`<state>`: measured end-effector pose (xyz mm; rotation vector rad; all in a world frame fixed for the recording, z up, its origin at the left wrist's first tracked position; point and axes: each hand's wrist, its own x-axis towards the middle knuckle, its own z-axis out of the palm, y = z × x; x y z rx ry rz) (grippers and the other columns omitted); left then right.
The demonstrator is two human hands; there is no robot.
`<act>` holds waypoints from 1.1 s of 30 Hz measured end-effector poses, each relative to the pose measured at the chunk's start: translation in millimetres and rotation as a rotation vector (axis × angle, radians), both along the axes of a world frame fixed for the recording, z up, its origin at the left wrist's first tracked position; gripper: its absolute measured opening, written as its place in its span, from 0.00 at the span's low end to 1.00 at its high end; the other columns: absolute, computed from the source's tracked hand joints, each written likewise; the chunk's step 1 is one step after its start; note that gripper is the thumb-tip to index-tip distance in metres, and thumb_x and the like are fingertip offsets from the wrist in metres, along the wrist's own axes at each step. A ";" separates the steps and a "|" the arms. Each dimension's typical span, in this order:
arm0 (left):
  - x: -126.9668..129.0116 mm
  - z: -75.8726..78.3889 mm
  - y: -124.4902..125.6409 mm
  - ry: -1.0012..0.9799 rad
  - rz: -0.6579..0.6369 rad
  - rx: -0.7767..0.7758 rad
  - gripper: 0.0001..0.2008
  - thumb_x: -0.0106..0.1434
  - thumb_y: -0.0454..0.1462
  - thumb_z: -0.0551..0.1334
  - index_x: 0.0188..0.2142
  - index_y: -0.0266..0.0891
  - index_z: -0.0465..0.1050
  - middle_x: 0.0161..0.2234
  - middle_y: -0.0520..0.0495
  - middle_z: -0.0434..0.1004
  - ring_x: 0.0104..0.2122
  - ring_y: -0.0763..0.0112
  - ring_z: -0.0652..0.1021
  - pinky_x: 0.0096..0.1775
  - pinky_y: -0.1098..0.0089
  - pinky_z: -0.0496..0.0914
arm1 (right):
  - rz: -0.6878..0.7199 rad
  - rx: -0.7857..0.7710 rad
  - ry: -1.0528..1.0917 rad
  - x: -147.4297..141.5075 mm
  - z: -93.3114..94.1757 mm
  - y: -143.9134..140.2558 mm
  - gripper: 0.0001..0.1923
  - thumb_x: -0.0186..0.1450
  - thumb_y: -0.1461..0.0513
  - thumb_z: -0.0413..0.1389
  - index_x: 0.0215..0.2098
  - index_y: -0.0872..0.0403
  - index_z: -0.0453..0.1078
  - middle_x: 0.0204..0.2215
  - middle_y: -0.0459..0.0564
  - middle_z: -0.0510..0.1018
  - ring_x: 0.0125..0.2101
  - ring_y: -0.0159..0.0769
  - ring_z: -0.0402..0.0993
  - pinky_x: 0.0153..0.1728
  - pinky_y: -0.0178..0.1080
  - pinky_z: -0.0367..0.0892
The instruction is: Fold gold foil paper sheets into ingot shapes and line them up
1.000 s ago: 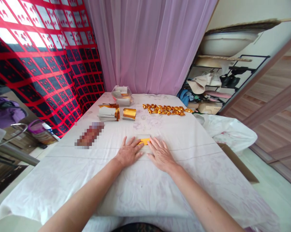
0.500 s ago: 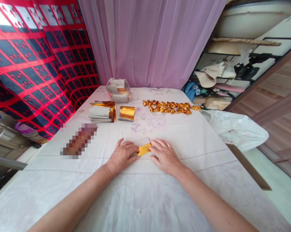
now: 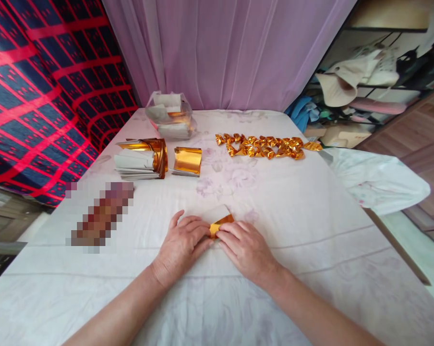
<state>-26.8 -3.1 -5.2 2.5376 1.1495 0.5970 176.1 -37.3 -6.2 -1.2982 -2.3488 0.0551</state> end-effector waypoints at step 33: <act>1.1 -1.4 -1.4 -0.012 0.027 -0.018 0.08 0.67 0.43 0.61 0.43 0.47 0.77 0.42 0.52 0.81 0.46 0.64 0.75 0.60 0.51 0.51 | -0.021 0.035 0.034 -6.8 -2.2 4.1 0.11 0.70 0.65 0.49 0.34 0.53 0.73 0.30 0.49 0.75 0.34 0.34 0.71 0.38 0.39 0.67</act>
